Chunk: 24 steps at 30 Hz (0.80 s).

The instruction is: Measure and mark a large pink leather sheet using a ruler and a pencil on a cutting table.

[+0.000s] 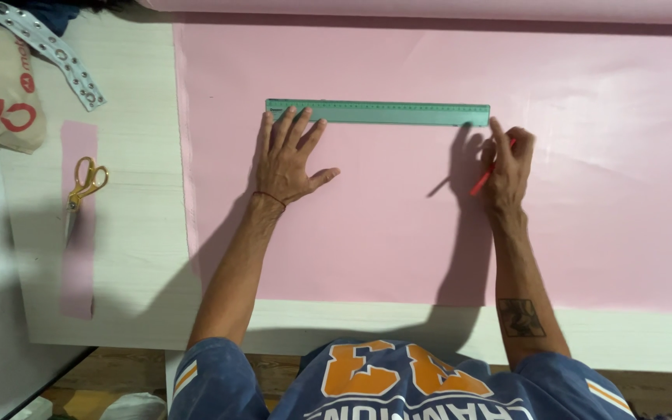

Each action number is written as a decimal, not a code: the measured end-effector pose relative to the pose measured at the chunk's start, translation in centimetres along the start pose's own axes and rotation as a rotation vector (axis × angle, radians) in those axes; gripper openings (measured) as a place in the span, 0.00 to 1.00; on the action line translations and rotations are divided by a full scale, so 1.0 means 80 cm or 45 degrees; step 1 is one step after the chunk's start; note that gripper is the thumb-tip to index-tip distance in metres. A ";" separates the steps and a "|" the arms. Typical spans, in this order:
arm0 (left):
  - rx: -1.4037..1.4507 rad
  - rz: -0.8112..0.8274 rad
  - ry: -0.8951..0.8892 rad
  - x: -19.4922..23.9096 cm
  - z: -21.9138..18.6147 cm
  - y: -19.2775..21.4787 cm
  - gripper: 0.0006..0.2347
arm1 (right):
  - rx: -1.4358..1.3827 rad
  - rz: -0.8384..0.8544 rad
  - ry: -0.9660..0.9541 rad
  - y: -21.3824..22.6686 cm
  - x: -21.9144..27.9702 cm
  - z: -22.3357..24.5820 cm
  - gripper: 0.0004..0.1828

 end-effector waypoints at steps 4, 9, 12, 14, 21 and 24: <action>0.003 0.016 0.021 0.003 0.000 -0.003 0.38 | -0.492 -0.111 -0.321 -0.035 -0.045 0.024 0.07; 0.039 0.028 0.021 0.002 0.001 -0.004 0.38 | -1.529 0.372 -0.441 -0.094 -0.150 0.145 0.12; 0.026 0.197 0.035 -0.002 -0.002 0.009 0.39 | -1.303 0.506 -0.207 -0.109 -0.201 0.192 0.06; 0.043 0.182 0.041 -0.001 -0.002 0.006 0.39 | -1.190 0.514 -0.156 -0.129 -0.206 0.199 0.08; 0.047 0.220 0.058 0.004 0.000 -0.009 0.40 | -0.887 0.541 -0.029 -0.135 -0.214 0.211 0.09; -0.032 0.296 0.068 0.000 -0.002 0.003 0.41 | -0.722 0.543 0.020 -0.125 -0.216 0.196 0.09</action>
Point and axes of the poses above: each hand's wrist, its own x-axis away from the middle knuckle, its own y-axis out of the back of the hand, z = x × y, the point moved 1 cm from there along -x, towards the middle knuckle, and after that the axes turned 1 degree about z, right-handed, at the moved point
